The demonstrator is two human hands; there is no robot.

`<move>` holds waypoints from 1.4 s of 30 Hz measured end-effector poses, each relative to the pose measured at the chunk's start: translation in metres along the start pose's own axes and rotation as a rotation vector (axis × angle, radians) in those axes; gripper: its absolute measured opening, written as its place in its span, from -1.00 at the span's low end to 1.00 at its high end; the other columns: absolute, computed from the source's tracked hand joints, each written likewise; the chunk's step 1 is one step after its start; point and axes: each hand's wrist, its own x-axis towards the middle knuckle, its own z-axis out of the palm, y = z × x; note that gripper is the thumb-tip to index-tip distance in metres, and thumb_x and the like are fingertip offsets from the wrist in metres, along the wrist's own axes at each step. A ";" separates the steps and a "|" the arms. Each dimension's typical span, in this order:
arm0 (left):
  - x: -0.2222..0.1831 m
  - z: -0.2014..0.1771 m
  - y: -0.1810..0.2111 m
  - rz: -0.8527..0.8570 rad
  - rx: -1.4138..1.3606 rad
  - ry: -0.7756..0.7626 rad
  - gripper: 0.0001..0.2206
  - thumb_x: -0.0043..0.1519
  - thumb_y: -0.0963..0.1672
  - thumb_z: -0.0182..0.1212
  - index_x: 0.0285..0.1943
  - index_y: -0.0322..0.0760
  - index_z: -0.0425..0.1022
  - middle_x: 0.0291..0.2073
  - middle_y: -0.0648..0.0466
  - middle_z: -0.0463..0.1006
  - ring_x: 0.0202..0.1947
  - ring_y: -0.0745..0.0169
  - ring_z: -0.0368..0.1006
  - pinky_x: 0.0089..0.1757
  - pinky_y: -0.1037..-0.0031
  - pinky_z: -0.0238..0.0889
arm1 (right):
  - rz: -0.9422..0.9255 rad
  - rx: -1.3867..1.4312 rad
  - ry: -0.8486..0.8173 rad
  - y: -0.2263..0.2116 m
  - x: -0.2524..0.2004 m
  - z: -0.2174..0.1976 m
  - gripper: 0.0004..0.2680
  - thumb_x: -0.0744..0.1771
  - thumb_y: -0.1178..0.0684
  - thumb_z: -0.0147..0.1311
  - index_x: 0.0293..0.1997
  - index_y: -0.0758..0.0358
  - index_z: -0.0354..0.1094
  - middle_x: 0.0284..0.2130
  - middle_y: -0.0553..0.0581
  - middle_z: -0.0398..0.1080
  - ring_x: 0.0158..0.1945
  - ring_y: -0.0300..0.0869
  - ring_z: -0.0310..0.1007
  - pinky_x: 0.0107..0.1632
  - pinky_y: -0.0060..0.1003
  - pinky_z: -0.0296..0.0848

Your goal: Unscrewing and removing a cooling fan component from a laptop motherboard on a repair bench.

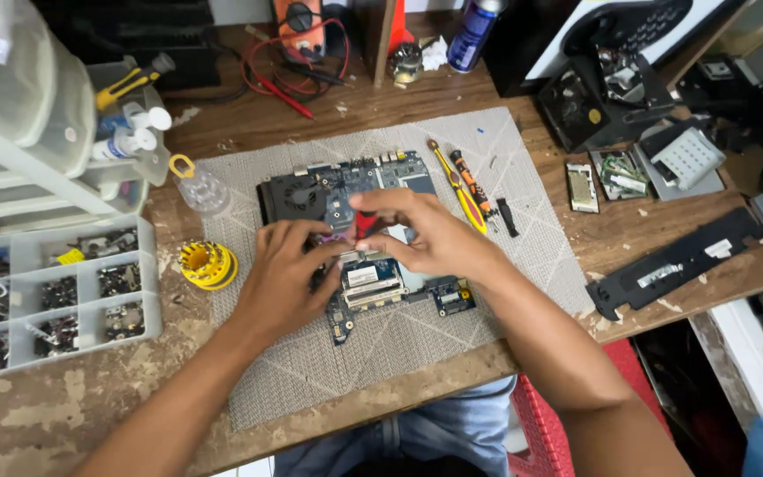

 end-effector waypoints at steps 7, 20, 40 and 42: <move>0.010 -0.013 0.008 0.075 -0.001 0.022 -0.84 0.22 -0.11 0.33 -0.04 -0.11 0.65 0.00 0.04 0.51 -0.05 -0.06 0.36 -0.02 0.03 0.10 | 0.004 0.094 0.189 0.005 -0.010 -0.058 -0.40 0.44 0.42 0.06 0.57 -0.03 -0.27 -0.30 0.29 0.47 -0.50 -0.12 0.44 -0.54 -0.42 0.56; 0.005 0.009 -0.003 -0.095 0.034 0.085 -0.93 0.14 -0.05 0.40 -0.34 -0.02 0.67 -0.16 0.23 0.60 -0.07 0.14 0.44 -0.07 0.26 0.18 | 0.956 -0.925 -0.040 0.064 -0.055 -0.122 -0.61 0.26 0.04 0.21 0.22 -0.02 0.30 -0.43 0.13 0.57 -0.21 0.18 0.59 -0.13 0.16 0.49; 0.004 -0.002 -0.003 -0.093 -0.041 -0.014 -0.83 0.21 -0.08 0.32 -0.04 -0.07 0.65 -0.08 0.08 0.58 -0.02 -0.03 0.41 -0.02 0.15 0.13 | 0.551 -0.732 0.055 0.038 -0.025 -0.077 -0.89 0.27 0.16 0.23 -0.19 0.26 0.46 -0.42 0.28 0.49 -0.27 0.26 0.55 -0.20 0.14 0.50; 0.005 -0.001 -0.002 -0.137 -0.091 -0.046 -0.84 0.23 -0.08 0.30 -0.04 -0.05 0.65 -0.10 0.12 0.59 -0.01 0.03 0.38 0.03 0.14 0.10 | 0.409 -0.542 0.087 0.014 -0.012 -0.072 -0.88 0.32 0.24 0.16 -0.09 0.23 0.43 -0.39 0.22 0.50 -0.23 0.15 0.57 -0.17 -0.02 0.50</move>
